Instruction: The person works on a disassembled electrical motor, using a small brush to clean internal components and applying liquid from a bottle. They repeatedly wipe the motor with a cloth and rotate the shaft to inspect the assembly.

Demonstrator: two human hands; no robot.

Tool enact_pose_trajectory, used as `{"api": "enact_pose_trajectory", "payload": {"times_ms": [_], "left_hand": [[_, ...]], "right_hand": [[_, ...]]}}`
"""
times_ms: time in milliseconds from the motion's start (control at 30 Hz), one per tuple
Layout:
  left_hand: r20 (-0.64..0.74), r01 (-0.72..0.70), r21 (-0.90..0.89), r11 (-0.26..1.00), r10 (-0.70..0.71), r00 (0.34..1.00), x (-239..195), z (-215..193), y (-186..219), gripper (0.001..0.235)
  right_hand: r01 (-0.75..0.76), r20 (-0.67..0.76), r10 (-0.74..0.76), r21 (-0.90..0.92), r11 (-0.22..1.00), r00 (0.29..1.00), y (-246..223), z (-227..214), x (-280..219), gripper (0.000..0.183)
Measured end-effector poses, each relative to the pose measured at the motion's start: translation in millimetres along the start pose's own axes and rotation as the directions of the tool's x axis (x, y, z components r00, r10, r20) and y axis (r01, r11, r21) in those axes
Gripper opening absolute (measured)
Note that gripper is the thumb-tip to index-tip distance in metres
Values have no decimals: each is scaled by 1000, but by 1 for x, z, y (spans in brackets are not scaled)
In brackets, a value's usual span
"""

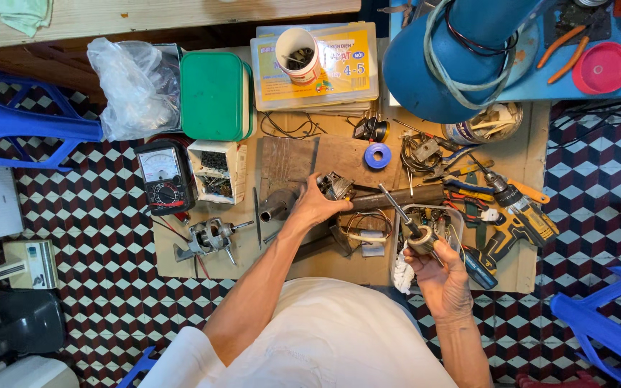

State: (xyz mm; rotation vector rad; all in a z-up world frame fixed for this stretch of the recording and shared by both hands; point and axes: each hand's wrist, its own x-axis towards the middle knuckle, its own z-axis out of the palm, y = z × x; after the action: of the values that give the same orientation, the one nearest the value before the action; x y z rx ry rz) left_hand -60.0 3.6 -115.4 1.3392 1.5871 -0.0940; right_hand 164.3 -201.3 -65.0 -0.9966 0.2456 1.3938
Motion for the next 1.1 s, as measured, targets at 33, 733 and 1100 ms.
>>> {"api": "enact_pose_trajectory", "payload": {"times_ms": [33, 733, 1100], "left_hand": [[1, -21, -10, 1000, 21, 1000, 1, -1, -2, 130], [20, -132, -397, 908, 152, 988, -3, -9, -31, 103], [182, 65, -909, 412, 251, 951, -46, -29, -3, 67]], "right_hand": [[0, 2, 0, -8, 1000, 1000, 1, 1, 1, 36], [9, -12, -10, -58, 998, 1000, -2, 1, 2, 31], [89, -1, -89, -120, 989, 996, -28, 38, -21, 33]]}}
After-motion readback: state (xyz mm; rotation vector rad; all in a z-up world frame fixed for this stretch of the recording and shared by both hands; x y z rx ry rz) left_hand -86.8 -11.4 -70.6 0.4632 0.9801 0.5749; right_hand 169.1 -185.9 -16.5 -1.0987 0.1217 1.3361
